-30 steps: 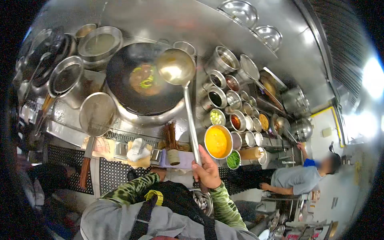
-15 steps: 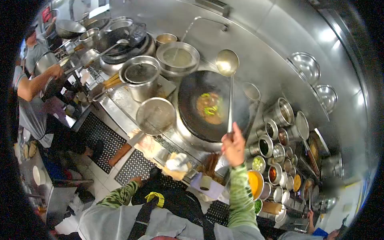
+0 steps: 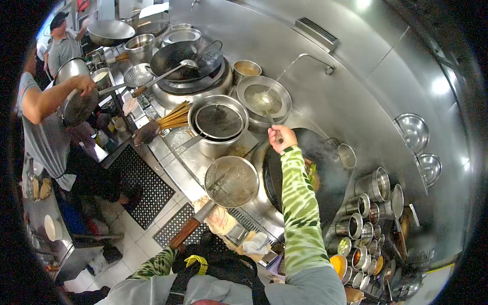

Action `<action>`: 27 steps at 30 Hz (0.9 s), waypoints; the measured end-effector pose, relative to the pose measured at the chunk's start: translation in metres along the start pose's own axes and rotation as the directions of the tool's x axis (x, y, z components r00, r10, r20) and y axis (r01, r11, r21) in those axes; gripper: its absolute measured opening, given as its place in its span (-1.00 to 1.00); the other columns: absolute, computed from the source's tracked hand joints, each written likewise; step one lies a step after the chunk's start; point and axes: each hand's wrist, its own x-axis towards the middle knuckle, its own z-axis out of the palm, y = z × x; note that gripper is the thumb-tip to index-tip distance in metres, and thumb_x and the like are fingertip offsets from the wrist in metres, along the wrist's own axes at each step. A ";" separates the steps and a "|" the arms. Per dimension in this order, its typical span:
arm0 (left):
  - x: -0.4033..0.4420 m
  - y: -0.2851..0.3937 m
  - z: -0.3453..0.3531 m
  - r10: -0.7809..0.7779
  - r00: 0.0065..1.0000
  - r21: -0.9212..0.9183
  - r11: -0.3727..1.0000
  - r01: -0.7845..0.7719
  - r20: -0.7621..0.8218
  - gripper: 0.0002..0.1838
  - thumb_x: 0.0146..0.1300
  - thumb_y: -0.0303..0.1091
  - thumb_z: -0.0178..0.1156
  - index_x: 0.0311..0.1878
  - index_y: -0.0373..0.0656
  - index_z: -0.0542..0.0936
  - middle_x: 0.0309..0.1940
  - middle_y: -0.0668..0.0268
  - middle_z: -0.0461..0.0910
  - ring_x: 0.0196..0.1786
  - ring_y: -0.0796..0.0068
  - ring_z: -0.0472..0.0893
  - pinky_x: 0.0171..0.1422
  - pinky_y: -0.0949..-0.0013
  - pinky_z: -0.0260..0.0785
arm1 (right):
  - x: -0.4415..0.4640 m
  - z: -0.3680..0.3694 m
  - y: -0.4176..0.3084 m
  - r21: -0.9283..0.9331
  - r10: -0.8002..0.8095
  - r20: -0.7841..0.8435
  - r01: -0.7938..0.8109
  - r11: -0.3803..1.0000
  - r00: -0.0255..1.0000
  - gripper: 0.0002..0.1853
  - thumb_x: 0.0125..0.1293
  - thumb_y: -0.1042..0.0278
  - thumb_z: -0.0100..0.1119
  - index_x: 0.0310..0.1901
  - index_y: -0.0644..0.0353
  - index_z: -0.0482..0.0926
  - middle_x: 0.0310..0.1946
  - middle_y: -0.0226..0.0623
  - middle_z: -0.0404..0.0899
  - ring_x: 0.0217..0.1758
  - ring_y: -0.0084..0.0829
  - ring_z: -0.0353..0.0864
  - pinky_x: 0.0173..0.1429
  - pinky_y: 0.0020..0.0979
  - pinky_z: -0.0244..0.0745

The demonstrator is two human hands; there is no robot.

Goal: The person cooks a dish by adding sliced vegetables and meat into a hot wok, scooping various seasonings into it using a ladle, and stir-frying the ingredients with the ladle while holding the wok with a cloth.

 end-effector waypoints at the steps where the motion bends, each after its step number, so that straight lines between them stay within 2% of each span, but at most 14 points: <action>1: 0.005 0.001 -0.008 -0.010 0.976 -0.026 1.000 0.017 0.220 -0.51 0.24 0.00 0.17 0.16 -0.03 0.56 0.09 0.13 0.61 0.12 0.09 0.60 0.20 0.08 0.44 | 0.003 -0.001 -0.005 0.157 0.073 0.066 -0.083 0.984 0.995 -0.82 0.25 0.51 0.15 -0.16 0.24 0.37 -0.36 -0.24 0.50 -0.53 -0.57 0.47 -0.53 -0.57 0.37; 4: 0.019 0.011 -0.022 -0.168 0.941 0.019 0.985 0.170 0.294 -0.51 0.23 -0.03 0.17 0.18 -0.04 0.56 0.10 0.13 0.61 0.16 0.09 0.58 0.21 0.09 0.45 | -0.025 0.007 -0.019 0.524 0.085 0.365 -0.280 0.804 0.927 -0.73 0.24 0.54 0.14 -0.10 0.36 0.29 -0.33 -0.27 0.38 -0.47 -0.54 0.48 -0.46 -0.56 0.43; 5: 0.022 0.016 -0.019 -0.283 0.926 0.036 0.958 0.283 0.251 -0.54 0.22 -0.05 0.18 0.13 -0.06 0.59 0.08 0.10 0.61 0.14 0.07 0.59 0.20 0.07 0.46 | -0.030 0.005 -0.023 0.586 -0.054 0.295 -0.136 0.799 0.954 -0.69 0.24 0.55 0.12 -0.08 0.42 0.24 -0.29 -0.24 0.36 -0.46 -0.51 0.49 -0.45 -0.54 0.45; 8: 0.029 0.001 -0.013 -0.250 0.943 0.057 0.968 0.244 0.218 -0.57 0.21 -0.10 0.21 0.10 -0.07 0.62 0.05 0.07 0.62 0.13 0.06 0.60 0.20 0.07 0.46 | -0.046 -0.003 -0.057 0.587 -0.016 0.393 -0.238 0.774 0.919 -0.70 0.25 0.55 0.11 -0.08 0.43 0.24 -0.32 -0.18 0.37 -0.45 -0.50 0.51 -0.45 -0.53 0.46; 9: 0.028 0.000 -0.015 -0.320 0.890 0.196 0.943 0.267 0.326 -0.54 0.17 -0.08 0.24 0.09 -0.10 0.62 0.03 0.04 0.63 0.11 0.05 0.61 0.20 0.06 0.47 | -0.050 -0.003 -0.068 0.529 -0.019 0.334 -0.172 0.831 0.942 -0.69 0.25 0.54 0.11 -0.08 0.43 0.23 -0.33 -0.19 0.37 -0.45 -0.51 0.51 -0.45 -0.54 0.46; 12: 0.008 0.008 -0.030 -0.341 0.887 0.168 0.939 0.301 0.313 -0.51 0.11 0.00 0.27 0.01 -0.15 0.65 0.00 0.01 0.63 0.11 0.05 0.61 0.17 0.08 0.48 | -0.058 0.011 -0.090 0.370 -0.041 0.093 0.004 0.929 0.995 -0.79 0.23 0.52 0.14 -0.18 0.37 0.34 -0.39 -0.26 0.42 -0.51 -0.53 0.49 -0.55 -0.55 0.37; 14: 0.003 0.010 -0.035 -0.352 0.886 0.150 0.935 0.321 0.301 -0.47 0.08 0.05 0.29 -0.04 -0.19 0.67 -0.01 -0.01 0.64 0.10 0.05 0.62 0.15 0.09 0.50 | -0.045 0.006 -0.104 -0.100 -0.122 0.005 0.122 0.987 0.992 -0.86 0.20 0.56 0.13 -0.26 0.33 0.37 -0.45 -0.28 0.45 -0.55 -0.52 0.50 -0.55 -0.49 0.41; 16: 0.003 0.011 -0.041 -0.368 0.884 0.137 0.930 0.342 0.288 -0.43 0.04 0.10 0.30 -0.09 -0.23 0.68 -0.03 -0.04 0.64 0.10 0.05 0.62 0.13 0.10 0.51 | -0.044 0.006 -0.107 -0.590 -0.300 -0.106 0.183 0.787 0.948 -0.82 0.16 0.59 0.13 -0.19 0.38 0.43 -0.50 -0.27 0.47 -0.63 -0.50 0.46 -0.62 -0.46 0.35; 17: 0.014 -0.010 -0.020 -0.235 0.919 0.274 0.950 0.148 0.316 -0.43 0.04 0.11 0.29 -0.13 -0.26 0.68 -0.07 -0.04 0.66 0.06 0.04 0.64 0.12 0.10 0.51 | -0.047 0.005 -0.104 -0.780 -0.398 -0.129 0.155 0.606 0.909 -0.78 0.13 0.60 0.13 -0.16 0.40 0.45 -0.52 -0.27 0.49 -0.68 -0.49 0.44 -0.66 -0.45 0.32; 20: 0.018 -0.020 -0.025 -0.055 0.938 0.148 0.989 0.004 0.343 -0.42 0.06 0.12 0.26 -0.13 -0.28 0.68 -0.12 -0.03 0.67 0.00 0.03 0.66 0.09 0.09 0.51 | -0.059 -0.017 -0.092 -0.943 -0.686 -0.140 0.115 0.313 0.714 -0.53 0.12 0.56 0.08 0.13 0.41 0.44 -0.52 -0.20 0.53 -0.77 -0.45 0.37 -0.74 -0.40 0.23; 21: 0.015 -0.022 -0.025 -0.047 0.935 0.141 0.990 -0.004 0.351 -0.44 0.08 0.11 0.25 -0.14 -0.27 0.68 -0.12 -0.03 0.67 0.00 0.02 0.66 0.08 0.08 0.51 | -0.069 -0.030 -0.087 -0.971 -0.705 -0.070 0.115 0.211 0.706 -0.33 0.06 0.52 0.07 0.32 0.33 0.34 -0.52 -0.14 0.58 -0.66 -0.34 0.50 -0.58 -0.28 0.41; 24: 0.011 -0.010 -0.030 -0.028 0.929 0.187 0.981 -0.045 0.369 -0.48 0.11 0.07 0.21 -0.16 -0.26 0.67 -0.13 -0.03 0.66 -0.01 -0.01 0.65 0.06 0.05 0.50 | -0.069 -0.094 -0.036 -0.887 -0.844 0.353 -0.142 -0.439 0.404 -0.28 0.01 0.53 0.10 0.33 0.31 0.34 -0.47 -0.05 0.63 -0.51 -0.26 0.61 -0.31 -0.23 0.54; 26: 0.015 -0.001 -0.035 0.017 0.927 0.211 0.972 -0.103 0.375 -0.51 0.13 0.05 0.18 -0.17 -0.26 0.66 -0.14 -0.04 0.66 -0.02 -0.02 0.64 0.05 0.03 0.49 | -0.094 -0.114 -0.019 -0.962 -0.821 0.264 0.081 -0.260 0.505 -0.24 -0.03 0.47 0.22 0.32 0.35 0.32 -0.40 0.00 0.65 -0.39 -0.22 0.64 -0.10 -0.24 0.54; 27: 0.018 0.004 -0.037 0.046 0.923 0.236 0.961 -0.145 0.382 -0.52 0.14 0.03 0.17 -0.18 -0.25 0.66 -0.14 -0.04 0.66 -0.02 -0.03 0.64 0.04 0.02 0.49 | -0.107 -0.119 -0.021 -0.972 -0.795 0.222 0.187 -0.139 0.564 -0.25 0.01 0.47 0.28 0.33 0.28 0.35 -0.42 -0.08 0.66 -0.46 -0.32 0.63 -0.26 -0.32 0.55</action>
